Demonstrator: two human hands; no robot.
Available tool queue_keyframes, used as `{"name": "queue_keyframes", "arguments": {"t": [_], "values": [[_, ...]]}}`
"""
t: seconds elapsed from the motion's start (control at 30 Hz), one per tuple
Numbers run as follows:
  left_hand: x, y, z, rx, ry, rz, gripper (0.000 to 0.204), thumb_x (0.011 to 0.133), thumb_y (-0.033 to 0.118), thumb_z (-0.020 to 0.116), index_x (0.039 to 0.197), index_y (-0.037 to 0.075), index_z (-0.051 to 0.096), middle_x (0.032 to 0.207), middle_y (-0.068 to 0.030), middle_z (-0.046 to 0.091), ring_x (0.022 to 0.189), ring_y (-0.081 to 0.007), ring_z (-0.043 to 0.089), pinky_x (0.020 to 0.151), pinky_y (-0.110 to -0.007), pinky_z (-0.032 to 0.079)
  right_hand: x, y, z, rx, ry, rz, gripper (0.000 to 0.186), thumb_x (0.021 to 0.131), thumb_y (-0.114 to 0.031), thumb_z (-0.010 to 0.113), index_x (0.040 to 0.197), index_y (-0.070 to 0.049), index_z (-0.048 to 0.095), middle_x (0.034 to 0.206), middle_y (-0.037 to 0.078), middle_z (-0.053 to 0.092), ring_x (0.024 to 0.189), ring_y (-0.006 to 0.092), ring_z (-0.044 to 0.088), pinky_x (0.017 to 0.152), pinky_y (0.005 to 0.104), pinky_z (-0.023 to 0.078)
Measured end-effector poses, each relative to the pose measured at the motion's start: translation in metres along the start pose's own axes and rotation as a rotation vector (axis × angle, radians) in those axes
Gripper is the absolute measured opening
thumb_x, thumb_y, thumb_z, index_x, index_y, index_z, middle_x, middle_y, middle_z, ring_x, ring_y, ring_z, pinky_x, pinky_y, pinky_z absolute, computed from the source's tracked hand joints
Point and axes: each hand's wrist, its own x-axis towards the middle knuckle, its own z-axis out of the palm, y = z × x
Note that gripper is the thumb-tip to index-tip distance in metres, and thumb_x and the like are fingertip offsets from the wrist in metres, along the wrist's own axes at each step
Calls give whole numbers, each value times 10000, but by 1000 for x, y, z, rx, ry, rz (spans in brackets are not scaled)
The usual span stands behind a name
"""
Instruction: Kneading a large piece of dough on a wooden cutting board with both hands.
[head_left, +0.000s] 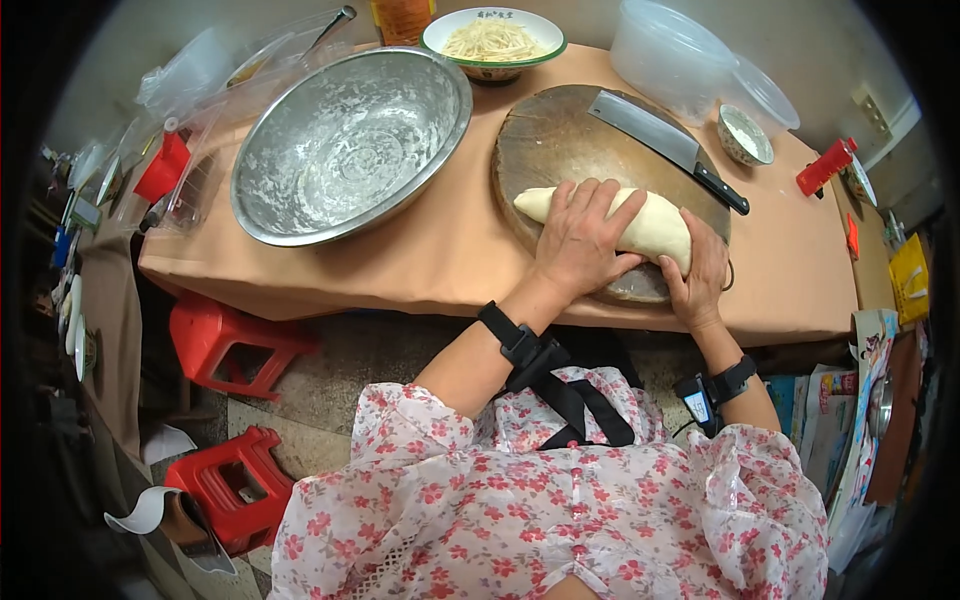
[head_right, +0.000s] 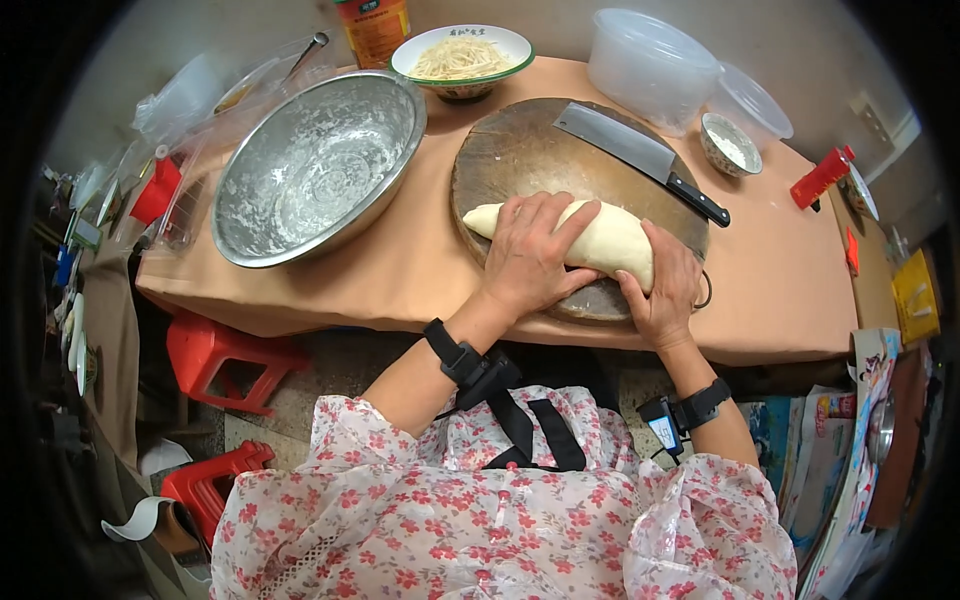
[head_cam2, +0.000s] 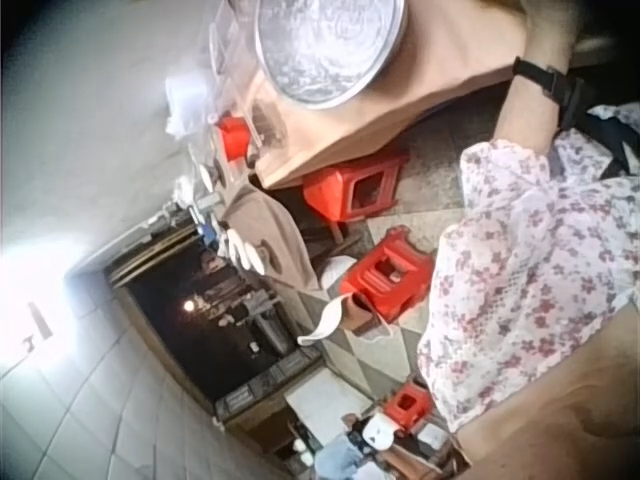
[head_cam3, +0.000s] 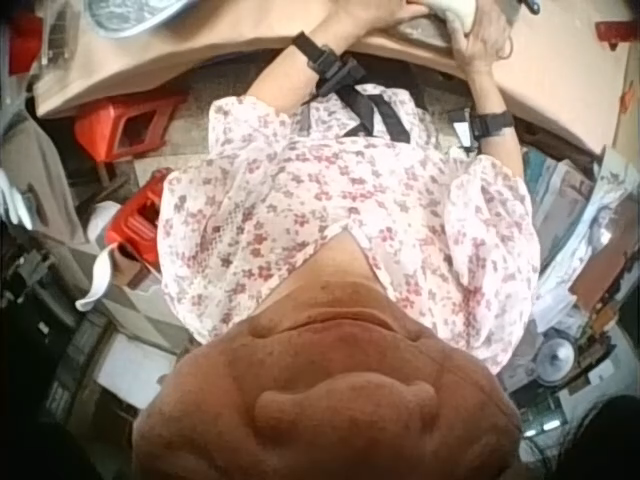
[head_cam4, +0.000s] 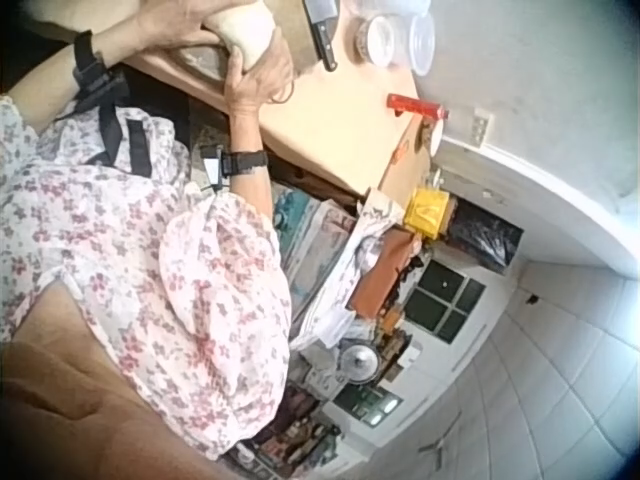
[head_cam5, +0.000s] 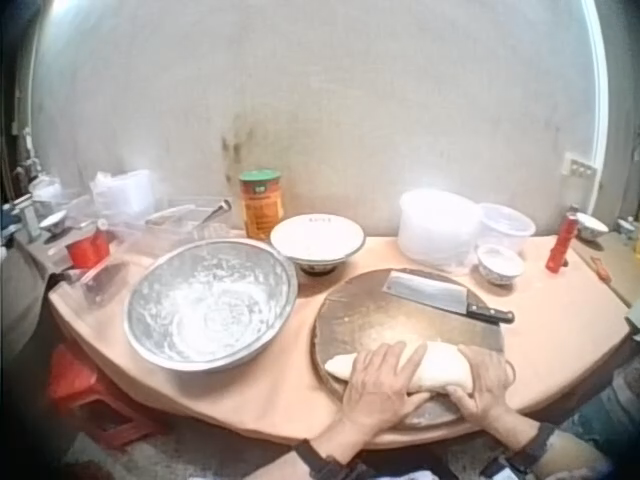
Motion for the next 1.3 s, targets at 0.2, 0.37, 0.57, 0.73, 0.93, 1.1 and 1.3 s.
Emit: {"name": "queue_keyframes", "arguments": {"t": [0.2,0.37,0.57,0.73,0.93,1.1,1.3], "values": [[1,0,-1,17,3,-4,788,588,354,866,1292,159,571,1197,-106,573,1126,-309,546,991,-462,370,1,0,0,0,-8,1,641,840,-420,646,1351,-52,524,1261,152,595,1155,335,546,1003,451,358],[1,1,-1,11,-20,-11,785,585,346,867,1290,161,575,1208,-102,569,1132,-306,543,1007,-470,362,1,0,-1,26,-1,10,656,824,-427,660,1344,-49,530,1260,155,595,1158,334,548,1001,450,360],[0,1,-1,27,-37,-22,797,570,337,869,1290,161,577,1226,-101,567,1135,-303,546,1008,-466,363,2,1,1,26,20,-15,658,818,-429,666,1339,-50,534,1253,165,597,1149,342,554,994,448,366],[2,2,0,25,-41,-18,799,569,338,869,1291,164,577,1226,-99,566,1133,-302,548,1004,-462,366,1,2,0,18,21,-15,646,818,-426,667,1331,-54,544,1253,167,597,1145,346,555,988,449,367],[1,2,-1,45,-30,-6,793,571,344,865,1291,169,584,1227,-93,566,1131,-297,551,992,-460,375,3,-1,-1,27,38,-22,644,806,-402,683,1332,-56,544,1236,158,604,1141,336,557,989,444,362],[0,1,-1,50,-28,8,771,582,364,858,1282,171,597,1214,-88,580,1121,-290,562,980,-453,386,0,0,1,46,55,-23,632,810,-399,684,1328,-64,551,1231,151,607,1133,328,558,977,439,362],[-1,1,0,89,-9,20,728,605,384,846,1255,155,613,1180,-91,617,1104,-281,583,970,-438,391,-1,-1,4,49,96,-26,601,821,-399,682,1323,-91,562,1226,124,615,1120,310,564,958,428,367]]}}
